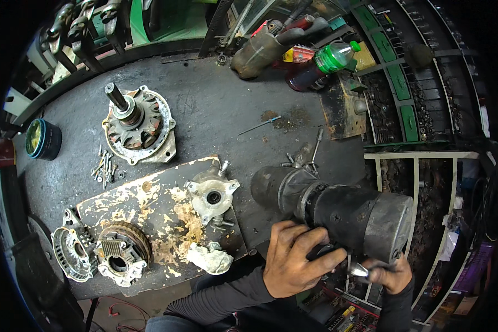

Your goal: The person uses a T-handle wrench and screwdriver to loosen and remove bolts from a cylindrical mechanical component on a workbench. They retrieve tools from a wall rack, manipulate the component, and continue disassembly with visible hands and tools throughout.

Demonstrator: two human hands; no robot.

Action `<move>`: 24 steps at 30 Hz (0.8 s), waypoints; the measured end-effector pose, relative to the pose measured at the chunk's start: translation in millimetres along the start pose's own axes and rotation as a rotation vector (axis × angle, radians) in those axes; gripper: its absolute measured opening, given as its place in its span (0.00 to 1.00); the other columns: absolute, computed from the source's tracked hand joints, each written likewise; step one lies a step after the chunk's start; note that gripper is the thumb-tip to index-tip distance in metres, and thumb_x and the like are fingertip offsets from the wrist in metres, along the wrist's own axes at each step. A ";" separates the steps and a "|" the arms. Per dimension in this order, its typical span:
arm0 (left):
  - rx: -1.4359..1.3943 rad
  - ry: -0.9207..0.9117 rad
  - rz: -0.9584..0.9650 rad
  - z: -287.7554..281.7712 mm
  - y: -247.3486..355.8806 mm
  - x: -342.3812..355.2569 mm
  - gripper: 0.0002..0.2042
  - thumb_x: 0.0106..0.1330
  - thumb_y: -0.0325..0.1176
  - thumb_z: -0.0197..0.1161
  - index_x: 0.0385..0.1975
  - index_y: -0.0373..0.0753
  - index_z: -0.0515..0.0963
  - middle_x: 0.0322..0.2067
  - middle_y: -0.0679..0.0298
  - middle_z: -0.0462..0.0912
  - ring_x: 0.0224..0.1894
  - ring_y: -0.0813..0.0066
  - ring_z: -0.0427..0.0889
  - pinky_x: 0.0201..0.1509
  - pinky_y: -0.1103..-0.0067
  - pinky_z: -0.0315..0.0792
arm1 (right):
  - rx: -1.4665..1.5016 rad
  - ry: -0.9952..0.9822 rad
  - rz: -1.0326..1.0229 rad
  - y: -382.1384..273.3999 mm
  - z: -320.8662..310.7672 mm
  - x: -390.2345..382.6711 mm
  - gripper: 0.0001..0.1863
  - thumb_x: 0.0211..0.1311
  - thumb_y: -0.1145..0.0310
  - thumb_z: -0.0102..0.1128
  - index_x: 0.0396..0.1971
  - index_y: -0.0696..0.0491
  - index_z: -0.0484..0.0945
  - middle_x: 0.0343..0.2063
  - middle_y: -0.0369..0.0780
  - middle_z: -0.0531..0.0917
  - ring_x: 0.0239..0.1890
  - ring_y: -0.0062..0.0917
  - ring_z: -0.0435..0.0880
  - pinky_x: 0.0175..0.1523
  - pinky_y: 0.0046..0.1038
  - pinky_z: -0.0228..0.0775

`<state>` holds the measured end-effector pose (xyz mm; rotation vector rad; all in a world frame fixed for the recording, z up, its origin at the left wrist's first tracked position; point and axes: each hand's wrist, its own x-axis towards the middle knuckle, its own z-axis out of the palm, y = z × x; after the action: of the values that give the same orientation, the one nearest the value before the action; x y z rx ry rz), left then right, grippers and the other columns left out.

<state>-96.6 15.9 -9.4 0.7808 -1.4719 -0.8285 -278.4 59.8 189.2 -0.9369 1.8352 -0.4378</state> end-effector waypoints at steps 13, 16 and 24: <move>-0.001 -0.036 0.040 -7.6 -0.9 6.4 0.20 0.43 0.42 0.77 0.41 0.58 0.88 0.42 0.64 0.73 0.46 0.61 0.70 0.52 0.63 0.64 | 0.994 -0.284 -0.150 27.9 101.9 -7.6 0.16 0.75 0.70 0.54 0.54 0.67 0.71 0.46 0.69 0.80 0.52 0.59 0.84 0.52 0.58 0.82; 0.015 -0.065 0.040 -7.9 0.1 7.0 0.20 0.49 0.44 0.71 0.45 0.58 0.87 0.47 0.64 0.73 0.48 0.62 0.71 0.53 0.62 0.67 | 1.120 -0.244 -0.190 25.9 121.8 -5.0 0.15 0.77 0.67 0.53 0.54 0.62 0.70 0.47 0.61 0.81 0.51 0.53 0.85 0.55 0.54 0.80; 0.022 -0.013 0.056 -4.7 -0.8 4.8 0.22 0.45 0.46 0.71 0.45 0.56 0.88 0.46 0.62 0.73 0.48 0.61 0.72 0.54 0.63 0.66 | 1.201 -0.274 -0.270 24.4 132.5 -7.1 0.18 0.80 0.68 0.46 0.61 0.62 0.69 0.61 0.55 0.76 0.55 0.54 0.83 0.60 0.57 0.78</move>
<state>-92.2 11.2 -7.4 0.7485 -1.5099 -0.7769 -169.1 95.2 118.6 -0.3420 0.8897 -1.3049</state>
